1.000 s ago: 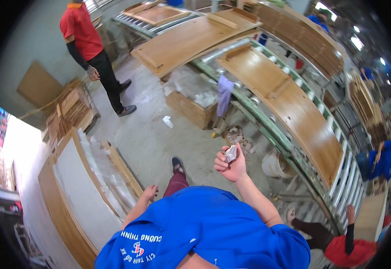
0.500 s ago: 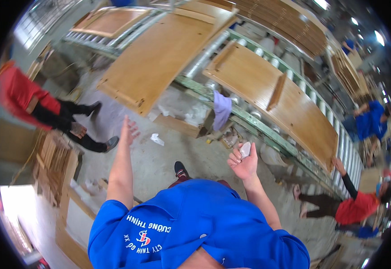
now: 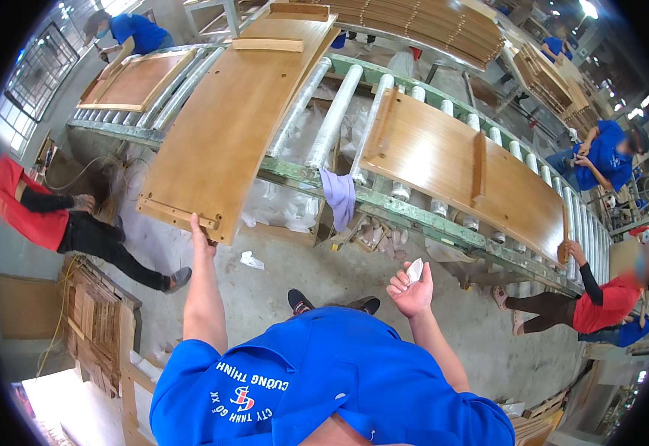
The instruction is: The person wipes the surface of wooden panels with a cloth. They move along a conveyor line, handling multiple panels one at a time, wiping each surface thoroughly before placing them back on the line.
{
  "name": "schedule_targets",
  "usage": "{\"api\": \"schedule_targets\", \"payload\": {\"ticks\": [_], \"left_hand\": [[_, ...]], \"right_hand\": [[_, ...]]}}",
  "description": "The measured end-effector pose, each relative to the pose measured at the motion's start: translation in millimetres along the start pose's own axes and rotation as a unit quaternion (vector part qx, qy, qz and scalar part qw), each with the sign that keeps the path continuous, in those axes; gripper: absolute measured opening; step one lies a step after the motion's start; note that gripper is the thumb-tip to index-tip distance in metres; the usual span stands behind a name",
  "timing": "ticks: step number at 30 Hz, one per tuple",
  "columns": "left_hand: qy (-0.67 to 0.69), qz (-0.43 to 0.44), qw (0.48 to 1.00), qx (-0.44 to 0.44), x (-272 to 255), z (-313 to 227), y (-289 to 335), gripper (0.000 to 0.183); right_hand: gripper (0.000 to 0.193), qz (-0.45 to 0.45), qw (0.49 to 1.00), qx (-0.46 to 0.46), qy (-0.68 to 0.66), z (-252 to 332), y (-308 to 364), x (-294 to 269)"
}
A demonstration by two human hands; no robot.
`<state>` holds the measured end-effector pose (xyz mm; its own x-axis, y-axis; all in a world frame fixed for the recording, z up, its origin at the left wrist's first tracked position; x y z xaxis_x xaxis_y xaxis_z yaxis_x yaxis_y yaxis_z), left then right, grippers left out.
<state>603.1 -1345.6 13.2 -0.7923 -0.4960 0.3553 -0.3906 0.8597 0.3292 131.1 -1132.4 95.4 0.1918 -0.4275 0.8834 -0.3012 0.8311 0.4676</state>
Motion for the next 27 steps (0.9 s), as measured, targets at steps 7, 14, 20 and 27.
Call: {"api": "schedule_targets", "payload": {"ticks": [7,14,20,27], "left_hand": [[0.077,-0.035,0.996,-0.019,85,93,91,0.072],[0.120,-0.048,0.986,-0.107,184,169,195,0.069],[-0.338,0.377,0.860,0.058,223,82,212,0.027],[-0.582,0.047,0.790,0.184,71,-23,55,0.058]], "right_hand": [[0.051,0.020,1.000,-0.008,-0.014,61,12,-7],[0.050,0.005,1.000,0.008,-0.020,112,26,-33],[0.053,-0.070,0.996,0.053,0.026,128,3,-69],[0.057,-0.100,0.980,0.164,0.047,73,-79,-55]]}}
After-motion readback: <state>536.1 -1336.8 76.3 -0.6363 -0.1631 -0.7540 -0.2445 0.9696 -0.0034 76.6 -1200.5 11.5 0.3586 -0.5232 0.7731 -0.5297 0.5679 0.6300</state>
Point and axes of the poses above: each hand's wrist, its own y-axis away from the middle knuckle, its own x-axis out of the palm, z = x × y, the point moved 5 cm from there along -y, towards the middle knuckle, and after that the axes turned 14 degrees about x, right-handed, at the moved point
